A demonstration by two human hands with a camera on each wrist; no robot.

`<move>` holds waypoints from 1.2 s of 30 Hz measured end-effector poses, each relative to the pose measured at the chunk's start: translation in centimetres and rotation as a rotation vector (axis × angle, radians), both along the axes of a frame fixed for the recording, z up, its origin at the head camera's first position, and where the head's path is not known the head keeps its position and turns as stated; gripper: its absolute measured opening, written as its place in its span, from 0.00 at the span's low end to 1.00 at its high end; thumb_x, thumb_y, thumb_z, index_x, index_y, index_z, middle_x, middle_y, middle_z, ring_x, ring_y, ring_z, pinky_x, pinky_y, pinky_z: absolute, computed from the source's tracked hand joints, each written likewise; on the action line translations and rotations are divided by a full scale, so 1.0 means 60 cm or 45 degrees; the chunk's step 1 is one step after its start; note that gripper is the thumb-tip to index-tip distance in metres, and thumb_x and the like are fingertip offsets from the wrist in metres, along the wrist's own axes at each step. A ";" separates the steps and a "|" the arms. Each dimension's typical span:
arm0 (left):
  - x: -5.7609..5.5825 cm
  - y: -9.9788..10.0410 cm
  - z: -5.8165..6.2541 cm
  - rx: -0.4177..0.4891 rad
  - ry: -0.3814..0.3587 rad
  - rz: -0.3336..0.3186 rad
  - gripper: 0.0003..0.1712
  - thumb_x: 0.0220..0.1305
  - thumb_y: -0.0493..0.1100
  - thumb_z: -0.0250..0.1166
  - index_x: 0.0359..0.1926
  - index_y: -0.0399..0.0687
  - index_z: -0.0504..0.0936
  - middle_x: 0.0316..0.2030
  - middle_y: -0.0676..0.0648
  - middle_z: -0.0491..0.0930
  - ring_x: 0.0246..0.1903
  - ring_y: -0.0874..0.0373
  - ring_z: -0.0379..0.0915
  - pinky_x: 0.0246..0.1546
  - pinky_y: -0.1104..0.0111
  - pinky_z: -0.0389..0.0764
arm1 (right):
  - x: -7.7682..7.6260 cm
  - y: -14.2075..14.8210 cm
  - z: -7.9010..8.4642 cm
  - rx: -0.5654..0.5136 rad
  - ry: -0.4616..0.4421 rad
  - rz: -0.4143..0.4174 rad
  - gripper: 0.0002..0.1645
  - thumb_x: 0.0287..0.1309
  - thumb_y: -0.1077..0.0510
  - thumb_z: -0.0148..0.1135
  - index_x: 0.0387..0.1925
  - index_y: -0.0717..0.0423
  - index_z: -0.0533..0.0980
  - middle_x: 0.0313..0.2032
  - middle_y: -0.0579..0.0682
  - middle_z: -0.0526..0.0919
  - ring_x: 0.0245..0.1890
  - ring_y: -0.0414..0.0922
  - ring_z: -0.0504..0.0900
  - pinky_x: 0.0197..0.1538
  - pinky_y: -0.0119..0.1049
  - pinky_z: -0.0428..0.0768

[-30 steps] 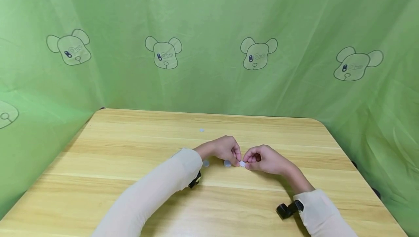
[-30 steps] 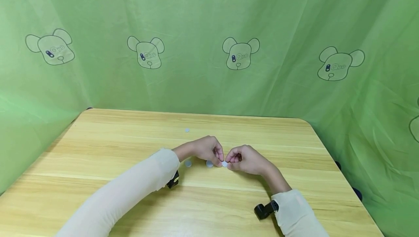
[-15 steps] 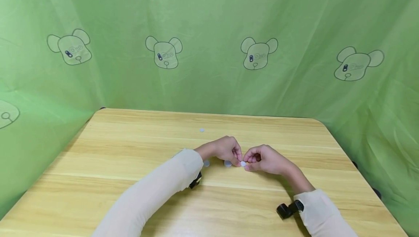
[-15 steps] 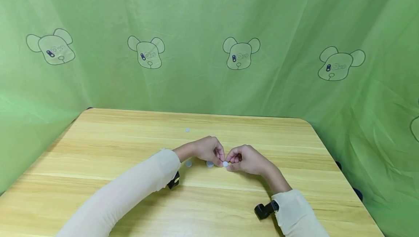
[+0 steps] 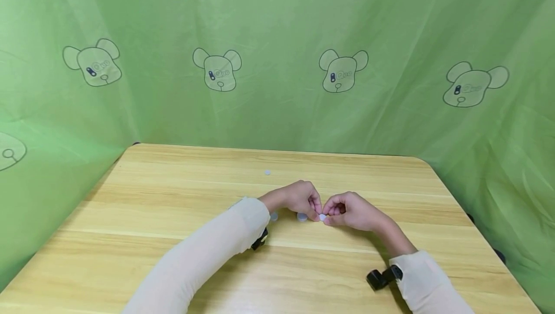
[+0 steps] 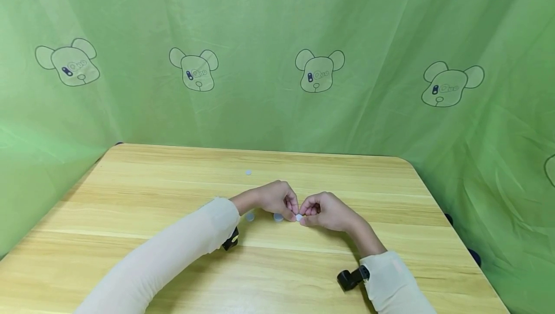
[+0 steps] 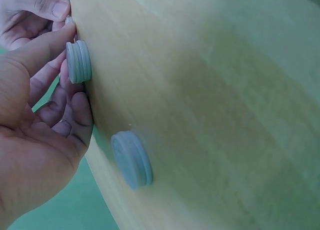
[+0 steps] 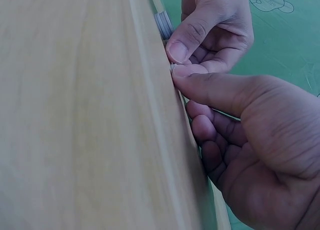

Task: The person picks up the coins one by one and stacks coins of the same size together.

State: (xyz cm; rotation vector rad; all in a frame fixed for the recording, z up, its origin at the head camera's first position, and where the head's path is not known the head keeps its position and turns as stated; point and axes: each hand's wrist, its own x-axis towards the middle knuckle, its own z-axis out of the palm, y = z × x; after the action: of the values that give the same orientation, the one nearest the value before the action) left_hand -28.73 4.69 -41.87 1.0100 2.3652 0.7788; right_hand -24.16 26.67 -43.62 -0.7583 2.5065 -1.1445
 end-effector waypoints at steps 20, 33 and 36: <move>-0.008 -0.014 0.005 0.048 -0.014 0.066 0.04 0.60 0.41 0.76 0.34 0.49 0.87 0.29 0.56 0.84 0.30 0.65 0.77 0.35 0.77 0.78 | 0.002 0.000 0.001 -0.028 -0.002 0.018 0.10 0.57 0.59 0.76 0.39 0.55 0.83 0.30 0.49 0.81 0.31 0.42 0.76 0.35 0.29 0.76; -0.036 -0.062 0.013 0.166 0.054 0.235 0.01 0.63 0.38 0.72 0.35 0.45 0.88 0.28 0.54 0.84 0.29 0.63 0.76 0.34 0.74 0.78 | 0.005 -0.001 0.000 -0.014 0.006 -0.009 0.08 0.57 0.58 0.76 0.37 0.54 0.84 0.29 0.48 0.80 0.31 0.41 0.75 0.35 0.29 0.76; -0.044 -0.077 0.012 0.197 0.070 0.311 0.02 0.64 0.38 0.72 0.36 0.43 0.87 0.29 0.54 0.84 0.30 0.62 0.76 0.35 0.73 0.78 | 0.005 -0.001 0.000 -0.013 0.003 -0.011 0.08 0.57 0.58 0.76 0.37 0.54 0.84 0.29 0.48 0.80 0.31 0.42 0.75 0.35 0.29 0.76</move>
State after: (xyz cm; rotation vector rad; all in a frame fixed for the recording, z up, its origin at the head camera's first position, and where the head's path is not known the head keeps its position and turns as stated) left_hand -31.37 0.10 -41.14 0.8187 2.5390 1.0508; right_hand -23.86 26.58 -43.64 -0.7524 2.5105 -1.1605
